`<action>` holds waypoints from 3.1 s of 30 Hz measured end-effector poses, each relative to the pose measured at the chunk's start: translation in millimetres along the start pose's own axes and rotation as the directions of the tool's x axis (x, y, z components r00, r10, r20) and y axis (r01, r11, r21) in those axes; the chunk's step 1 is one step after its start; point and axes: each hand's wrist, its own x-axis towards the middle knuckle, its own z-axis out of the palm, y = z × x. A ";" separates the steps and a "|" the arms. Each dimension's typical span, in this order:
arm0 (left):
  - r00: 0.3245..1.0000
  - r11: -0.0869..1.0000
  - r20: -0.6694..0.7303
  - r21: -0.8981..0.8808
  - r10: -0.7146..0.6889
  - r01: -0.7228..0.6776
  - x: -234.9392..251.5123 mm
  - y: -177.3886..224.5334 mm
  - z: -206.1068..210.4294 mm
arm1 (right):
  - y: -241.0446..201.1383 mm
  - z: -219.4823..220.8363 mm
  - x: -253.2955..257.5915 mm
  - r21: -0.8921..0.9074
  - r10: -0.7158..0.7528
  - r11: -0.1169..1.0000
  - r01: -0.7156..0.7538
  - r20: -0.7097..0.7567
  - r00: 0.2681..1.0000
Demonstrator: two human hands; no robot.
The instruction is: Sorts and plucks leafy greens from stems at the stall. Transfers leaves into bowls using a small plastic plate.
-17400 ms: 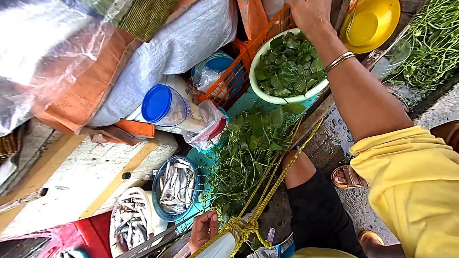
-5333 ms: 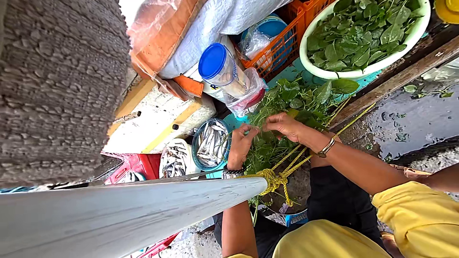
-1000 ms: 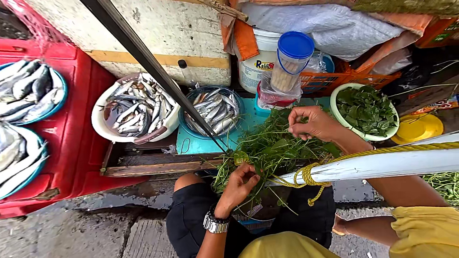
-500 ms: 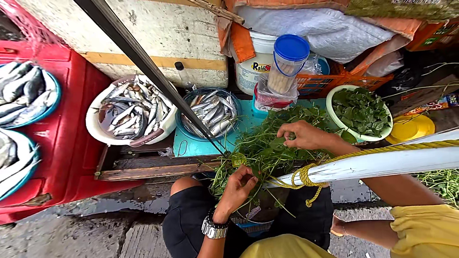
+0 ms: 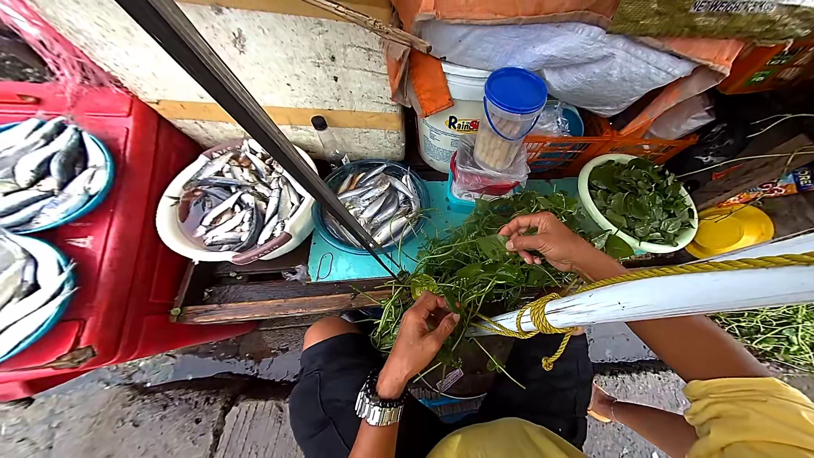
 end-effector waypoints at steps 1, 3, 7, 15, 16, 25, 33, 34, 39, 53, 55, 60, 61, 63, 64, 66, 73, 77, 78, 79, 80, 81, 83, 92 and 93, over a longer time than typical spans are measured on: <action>1.000 0.999 -0.025 0.034 -0.011 0.012 -0.3 0.5 1.6 | 3.1 -0.8 0.9 0.010 -0.010 1.000 0.011 -0.009 1.000; 0.990 0.989 -0.140 0.148 -0.006 0.027 0.0 5.7 6.0 | 6.9 -1.4 2.9 -0.031 -0.039 0.999 0.038 -0.039 0.998; 0.896 0.915 -0.340 0.375 0.287 -0.150 4.9 21.4 15.6 | 8.1 2.1 4.2 -0.339 -0.066 0.940 0.045 -0.051 0.997; 0.956 0.872 -0.074 0.433 0.285 -0.226 22.9 21.6 39.3 | -2.5 7.9 -15.3 -0.695 -0.329 0.640 0.328 0.138 0.934; 0.958 0.867 -0.065 0.447 0.279 -0.222 25.1 20.0 43.1 | -6.6 5.5 -19.4 -0.688 -0.361 0.627 0.365 0.159 0.919; 0.954 0.827 -0.047 0.512 0.297 -0.232 56.4 11.0 57.1 | 5.6 -3.7 -29.4 -0.733 -0.018 0.587 0.343 0.411 0.911; 0.965 0.909 -0.115 0.377 0.234 -0.175 59.4 14.2 50.9 | 4.4 -6.6 -40.0 -0.493 0.002 0.869 0.045 0.094 0.996; 0.966 0.912 -0.115 0.372 0.232 -0.174 59.0 15.2 50.6 | 6.6 -6.3 -38.8 -0.523 -0.025 0.849 0.073 0.098 0.995; 0.953 0.898 -0.110 0.380 0.282 -0.222 58.9 18.9 51.9 | 6.7 0.5 -34.4 -0.822 -0.117 0.503 0.269 0.243 0.963; 0.963 0.938 -0.116 0.279 0.243 -0.203 56.4 23.8 48.8 | 3.0 8.1 -48.8 -0.039 -0.088 0.996 0.084 -0.105 0.991; 0.967 0.937 -0.099 0.287 0.236 -0.199 58.0 26.1 48.2 | 0.1 9.1 -50.6 -0.157 -0.157 0.977 0.146 -0.057 0.986; 0.958 0.911 -0.058 0.329 0.282 -0.248 65.8 33.9 49.8 | -18.4 23.9 -35.2 -0.576 -0.068 0.807 0.133 0.133 0.989; 0.955 0.906 -0.048 0.331 0.293 -0.262 66.9 34.5 49.9 | -25.0 27.2 -34.3 -0.630 -0.019 0.768 0.118 0.162 0.987; 0.946 0.892 -0.031 0.343 0.323 -0.294 69.2 32.2 51.3 | -5.4 24.2 -28.7 -0.687 -0.152 0.681 0.254 0.206 0.967; 0.941 0.885 -0.023 0.350 0.337 -0.308 69.9 30.2 52.3 | 16.6 20.3 -18.2 -0.689 -0.255 0.645 0.332 0.215 0.943; 0.937 0.881 -0.004 0.340 0.350 -0.328 68.4 29.0 54.8 | 22.1 18.6 -13.7 -0.682 -0.266 0.644 0.348 0.227 0.937; 0.951 0.752 0.029 0.604 0.308 -0.262 55.8 29.6 65.3 | 7.2 7.1 -34.7 -0.464 -0.210 0.837 0.291 0.219 0.953; 0.915 0.673 0.030 0.668 0.402 -0.318 50.1 23.8 61.0 | 13.3 -12.0 -36.4 -0.343 -0.179 0.892 0.295 0.331 0.927; 0.909 0.665 0.021 0.674 0.417 -0.321 49.2 23.6 61.6 | 11.8 -17.1 -40.3 -0.338 -0.162 0.898 0.281 0.339 0.927; 0.906 0.665 0.008 0.676 0.424 -0.317 49.5 22.5 63.3 | 12.3 -20.7 -42.5 -0.349 -0.161 0.893 0.283 0.340 0.926; 0.911 0.682 -0.007 0.666 0.412 -0.303 50.2 23.3 66.2 | 14.8 -22.6 -43.0 -0.378 -0.193 0.869 0.319 0.334 0.923; 0.924 0.712 -0.017 0.643 0.381 -0.282 51.6 25.2 68.7 | 15.5 -23.7 -43.8 -0.425 -0.237 0.830 0.361 0.318 0.918; 0.942 0.767 -0.012 0.584 0.334 -0.265 56.7 25.5 67.0 | 10.3 -26.5 -49.2 -0.487 -0.304 0.784 0.386 0.241 0.922; 0.956 0.811 0.050 0.517 0.289 -0.272 83.8 41.1 75.4 | 39.5 -14.7 -42.4 -0.402 -0.472 0.831 0.385 -0.140 0.870; 0.956 0.793 0.076 0.543 0.282 -0.277 86.9 40.9 76.0 | 42.3 -13.9 -40.1 -0.373 -0.480 0.833 0.408 -0.123 0.868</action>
